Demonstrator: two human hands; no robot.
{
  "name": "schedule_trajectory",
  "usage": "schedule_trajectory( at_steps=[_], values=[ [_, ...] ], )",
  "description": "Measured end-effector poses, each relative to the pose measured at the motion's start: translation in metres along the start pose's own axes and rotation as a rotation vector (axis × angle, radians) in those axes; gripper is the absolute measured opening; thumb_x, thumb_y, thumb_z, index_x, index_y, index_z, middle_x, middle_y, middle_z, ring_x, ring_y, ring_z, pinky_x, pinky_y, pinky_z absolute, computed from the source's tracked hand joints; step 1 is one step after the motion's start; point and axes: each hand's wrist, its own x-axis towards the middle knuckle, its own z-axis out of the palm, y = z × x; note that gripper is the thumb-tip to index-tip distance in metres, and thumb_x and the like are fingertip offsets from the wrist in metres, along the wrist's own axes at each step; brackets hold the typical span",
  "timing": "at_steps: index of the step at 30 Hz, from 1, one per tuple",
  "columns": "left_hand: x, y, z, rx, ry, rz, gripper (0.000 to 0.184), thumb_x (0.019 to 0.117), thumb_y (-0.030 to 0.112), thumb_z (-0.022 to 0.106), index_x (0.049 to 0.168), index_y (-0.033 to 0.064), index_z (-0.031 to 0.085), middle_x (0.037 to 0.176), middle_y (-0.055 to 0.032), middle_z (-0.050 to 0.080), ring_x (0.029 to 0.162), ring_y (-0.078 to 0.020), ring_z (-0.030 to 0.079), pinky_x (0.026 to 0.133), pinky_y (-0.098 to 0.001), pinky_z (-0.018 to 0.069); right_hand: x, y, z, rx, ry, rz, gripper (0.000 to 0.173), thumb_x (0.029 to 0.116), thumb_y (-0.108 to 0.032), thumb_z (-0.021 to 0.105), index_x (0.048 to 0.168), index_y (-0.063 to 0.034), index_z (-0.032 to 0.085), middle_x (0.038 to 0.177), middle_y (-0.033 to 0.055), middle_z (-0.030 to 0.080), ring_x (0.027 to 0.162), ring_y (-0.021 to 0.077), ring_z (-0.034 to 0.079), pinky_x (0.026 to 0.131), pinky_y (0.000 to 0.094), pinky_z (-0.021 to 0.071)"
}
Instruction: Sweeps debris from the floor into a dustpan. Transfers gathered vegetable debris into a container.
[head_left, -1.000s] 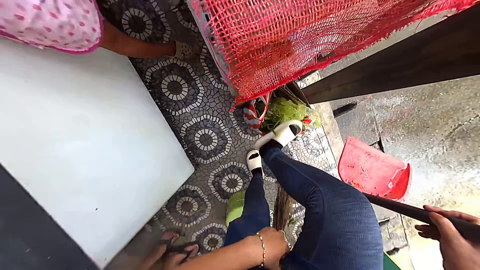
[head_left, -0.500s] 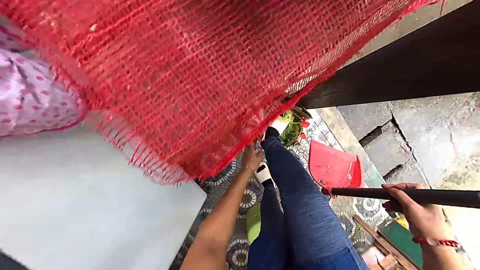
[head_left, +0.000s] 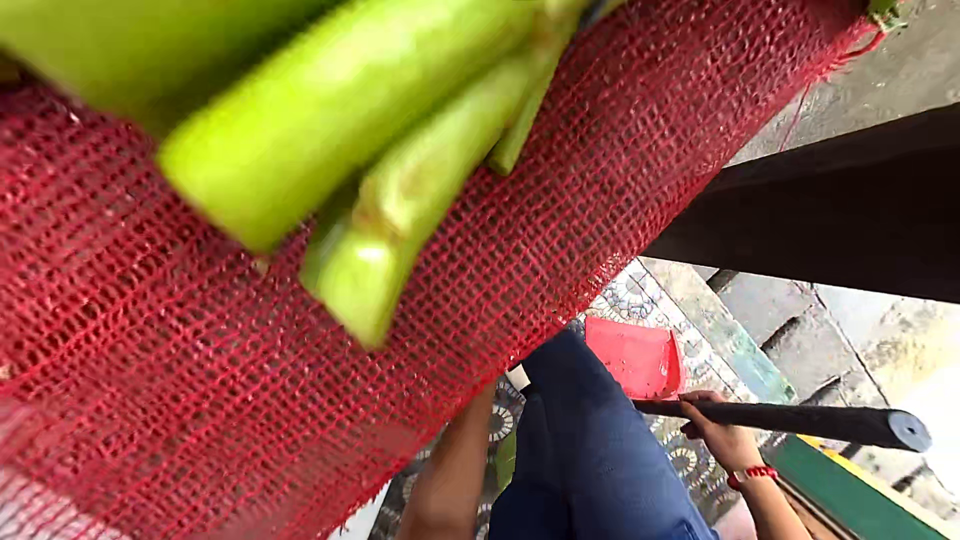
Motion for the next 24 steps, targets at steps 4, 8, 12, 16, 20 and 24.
schedule_trajectory(
  at_steps=[4,8,12,16,20,24],
  values=[
    [-0.016,0.047,-0.023,-0.014,-0.06,-0.009,0.044,0.1126,0.019,0.034,0.126,-0.0149,0.059,0.124,-0.0332,0.061,0.113,-0.0369,0.061,0.101,-0.0467,0.0453,0.021,-0.013,0.013,-0.003,-0.017,0.012,0.024,0.0977,-0.005,0.065,0.117,0.01,0.062,0.097,0.0196,0.07,0.065,0.0199,0.067,0.062,0.0378,0.0599],
    [0.007,0.039,-0.023,-0.036,-0.107,-0.063,0.044,0.1133,0.023,0.034,0.128,-0.0124,0.057,0.116,-0.0291,0.062,0.1,-0.0337,0.061,0.095,-0.0464,0.0489,0.012,-0.01,0.015,-0.019,-0.064,-0.013,0.028,0.0994,-0.008,0.065,0.121,0.0089,0.061,0.102,0.0189,0.068,0.068,0.0178,0.067,0.065,0.0353,0.0593],
    [0.019,0.021,-0.022,0.032,-0.086,0.031,0.046,0.1137,0.023,0.031,0.128,-0.0103,0.059,0.111,-0.0303,0.066,0.104,-0.04,0.065,0.098,-0.0541,0.0488,-0.023,0.027,0.016,0.026,-0.027,-0.159,0.031,0.0981,-0.006,0.063,0.124,0.0105,0.058,0.108,0.0207,0.066,0.077,0.0168,0.068,0.072,0.0342,0.0592],
    [0.036,0.009,-0.022,0.025,-0.032,0.051,0.051,0.1139,0.028,0.027,0.129,-0.0083,0.06,0.12,-0.0287,0.066,0.115,-0.0407,0.064,0.103,-0.057,0.0457,-0.031,0.055,0.019,0.093,0.069,-0.213,0.031,0.0967,-0.005,0.063,0.123,0.0114,0.06,0.109,0.0219,0.067,0.08,0.0184,0.069,0.076,0.0355,0.0598],
    [0.03,-0.002,-0.014,0.001,-0.016,0.071,0.05,0.1139,0.028,0.029,0.126,-0.0082,0.061,0.107,-0.0267,0.068,0.099,-0.0369,0.066,0.094,-0.0547,0.0495,0.011,0.089,0.049,0.577,0.307,0.096,0.031,0.1014,-0.004,0.061,0.129,0.0081,0.054,0.103,0.0177,0.067,0.074,0.0169,0.07,0.067,0.0316,0.0618],
    [0.022,0.003,-0.01,0.062,-0.009,0.087,0.046,0.1137,0.027,0.032,0.122,-0.006,0.064,0.099,-0.0232,0.069,0.09,-0.0331,0.065,0.088,-0.0526,0.0501,0.078,0.129,0.098,0.878,0.433,0.467,0.06,0.1051,-0.027,0.061,0.153,-0.0016,0.035,0.142,0.0253,0.051,0.099,0.031,0.069,0.079,0.0401,0.0609]
  ],
)
